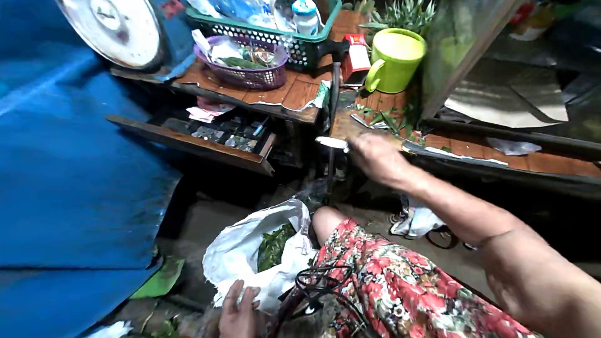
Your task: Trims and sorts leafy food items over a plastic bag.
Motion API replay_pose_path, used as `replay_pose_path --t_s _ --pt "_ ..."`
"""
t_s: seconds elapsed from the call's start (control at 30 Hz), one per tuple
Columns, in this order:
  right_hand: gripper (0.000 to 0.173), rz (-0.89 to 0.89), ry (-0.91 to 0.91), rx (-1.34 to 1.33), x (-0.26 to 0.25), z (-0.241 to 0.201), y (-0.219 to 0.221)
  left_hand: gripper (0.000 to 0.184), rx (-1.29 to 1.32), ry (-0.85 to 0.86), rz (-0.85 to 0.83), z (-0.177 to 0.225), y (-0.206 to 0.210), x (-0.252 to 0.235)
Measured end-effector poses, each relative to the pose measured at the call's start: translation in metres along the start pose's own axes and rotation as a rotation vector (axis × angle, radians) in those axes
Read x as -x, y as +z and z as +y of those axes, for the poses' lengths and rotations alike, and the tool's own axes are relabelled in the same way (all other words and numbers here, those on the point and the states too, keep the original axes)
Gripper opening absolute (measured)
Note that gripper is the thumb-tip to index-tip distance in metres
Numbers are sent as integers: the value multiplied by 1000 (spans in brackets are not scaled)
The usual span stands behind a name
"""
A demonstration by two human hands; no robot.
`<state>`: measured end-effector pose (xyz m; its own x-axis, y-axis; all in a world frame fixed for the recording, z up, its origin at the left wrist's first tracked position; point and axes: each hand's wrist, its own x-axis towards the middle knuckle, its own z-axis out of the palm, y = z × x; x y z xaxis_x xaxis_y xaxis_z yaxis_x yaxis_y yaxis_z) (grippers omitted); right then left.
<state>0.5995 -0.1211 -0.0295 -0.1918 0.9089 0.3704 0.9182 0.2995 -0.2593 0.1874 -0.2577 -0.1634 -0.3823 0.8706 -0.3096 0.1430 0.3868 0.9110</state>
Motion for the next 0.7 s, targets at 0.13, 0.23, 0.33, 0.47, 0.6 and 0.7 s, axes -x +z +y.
replay_pose_path --t_s 0.13,0.23,0.33,0.47,0.6,0.7 --pt "39 -48 192 224 -4 48 -23 37 -24 -5 110 -26 -14 2" --pt "37 -97 318 335 -5 63 -25 36 -24 69 155 -44 -16 14" --pt "25 -171 406 368 -9 68 -26 36 83 95 218 -62 -11 13" --pt "23 -181 389 403 -12 78 -25 36 -82 129 196 -61 -11 16" --pt "22 -41 335 390 -14 91 -23 33 -18 187 195 -69 -14 14" --pt "26 52 276 331 -14 94 -30 31 61 139 167 -65 -15 15"
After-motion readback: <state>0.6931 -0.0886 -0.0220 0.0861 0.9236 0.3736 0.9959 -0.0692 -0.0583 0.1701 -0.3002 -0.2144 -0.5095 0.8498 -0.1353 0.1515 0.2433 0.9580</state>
